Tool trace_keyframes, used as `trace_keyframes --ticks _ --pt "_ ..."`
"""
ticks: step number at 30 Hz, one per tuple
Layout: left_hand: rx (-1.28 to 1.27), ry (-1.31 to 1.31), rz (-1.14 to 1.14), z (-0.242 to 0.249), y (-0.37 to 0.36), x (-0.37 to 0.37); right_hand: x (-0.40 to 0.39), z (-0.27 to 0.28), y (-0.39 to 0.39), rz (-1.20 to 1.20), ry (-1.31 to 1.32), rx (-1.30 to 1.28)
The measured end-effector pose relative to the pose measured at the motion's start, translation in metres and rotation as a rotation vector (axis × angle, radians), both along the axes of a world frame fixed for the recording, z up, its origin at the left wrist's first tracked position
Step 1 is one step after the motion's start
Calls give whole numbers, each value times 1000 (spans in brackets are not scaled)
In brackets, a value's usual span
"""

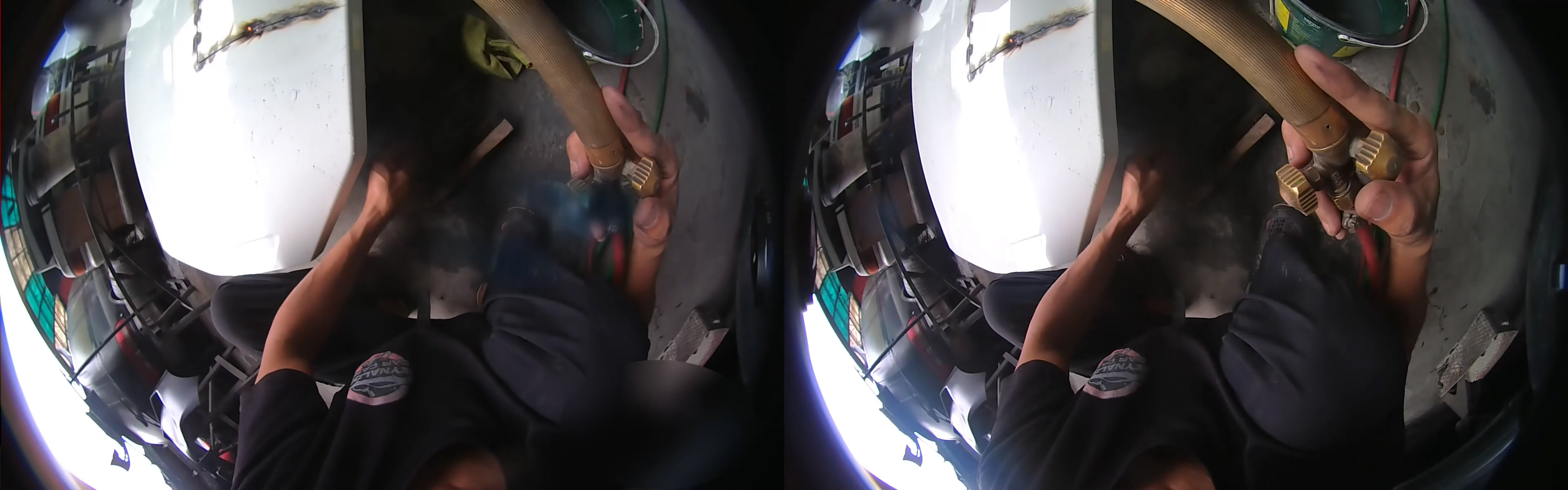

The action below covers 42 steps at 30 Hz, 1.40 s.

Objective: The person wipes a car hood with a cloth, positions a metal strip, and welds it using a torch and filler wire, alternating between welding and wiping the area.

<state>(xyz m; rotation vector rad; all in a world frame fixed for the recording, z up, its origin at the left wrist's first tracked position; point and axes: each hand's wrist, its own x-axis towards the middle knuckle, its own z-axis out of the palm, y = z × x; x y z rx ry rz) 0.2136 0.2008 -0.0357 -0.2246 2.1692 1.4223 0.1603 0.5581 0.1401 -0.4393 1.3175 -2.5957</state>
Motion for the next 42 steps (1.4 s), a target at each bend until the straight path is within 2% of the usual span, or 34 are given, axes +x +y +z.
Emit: trace_keyframes --ticks 1,3,4,6,7,8,10,11,12,13,15,17,18,20,22,24,25,28,29,30,31,33,34,35,37,39,40,41,42 --pt "0 2 -3 -17 -7 3 1 0 0 -4 10 -3" --pt "-340 625 -258 -14 -4 1 1 1 -1 1 22 3" --pt "-340 622 -257 -12 3 9 1 1 -2 12 36 9" --pt "-654 360 -186 51 59 5 2 4 7 87 4 20" --pt "-669 525 -371 40 62 14 3 7 9 172 -24 27" --pt "-671 576 -521 18 64 27 4 10 5 184 -8 22" --pt "-844 283 -596 -37 71 54 11 17 -5 73 -115 35" --pt "-818 470 -544 -73 59 69 13 17 1 118 -170 23" --pt "-594 685 -410 -135 41 82 12 13 1 125 -122 -24" --pt "-398 355 -403 -65 58 54 10 10 0 131 -86 -68" --pt "-406 333 -398 -53 60 57 12 17 -3 121 -103 -66" --pt "-43 201 -289 -40 55 50 4 15 -6 184 -19 -124" --pt "-47 207 -283 -23 57 46 4 14 -5 182 -21 -128" --pt "115 63 -118 59 58 28 1 17 -10 180 -10 -152" --pt "395 -109 -15 159 39 5 0 20 -10 181 -4 -146" --pt "134 -48 -118 217 12 -13 -4 22 -12 183 0 -142" --pt "-1 239 -146 212 -14 -13 -5 23 -13 192 -7 -158" --pt "-331 434 166 225 -98 -67 -8 25 -13 193 -32 -172" --pt "-443 589 186 213 -137 -92 -10 26 -12 187 -40 -171" --pt "-754 593 80 212 -166 -117 -11 25 -11 186 -39 -168" --pt "-700 695 100 188 -188 -133 -11 24 -10 186 -49 -181" --pt "-856 754 -110 176 -141 -140 -14 28 -17 183 -58 -187" --pt "-854 723 -94 177 -137 -128 -13 33 -22 146 -91 -159" --pt "-853 707 -164 180 -132 -124 -16 39 -24 104 -105 -122" --pt "-838 741 -339 183 -118 -149 -24 44 -24 178 10 -105" --pt "-735 377 -28 179 -218 -156 -10 44 -9 174 -44 -137" --pt "-718 556 -41 173 -239 -151 -3 37 3 200 -64 -143" --pt "-698 736 -46 188 -231 -146 -4 36 -1 213 -76 -145" --pt "-905 565 -82 189 -207 -138 -7 37 -5 200 -82 -136"
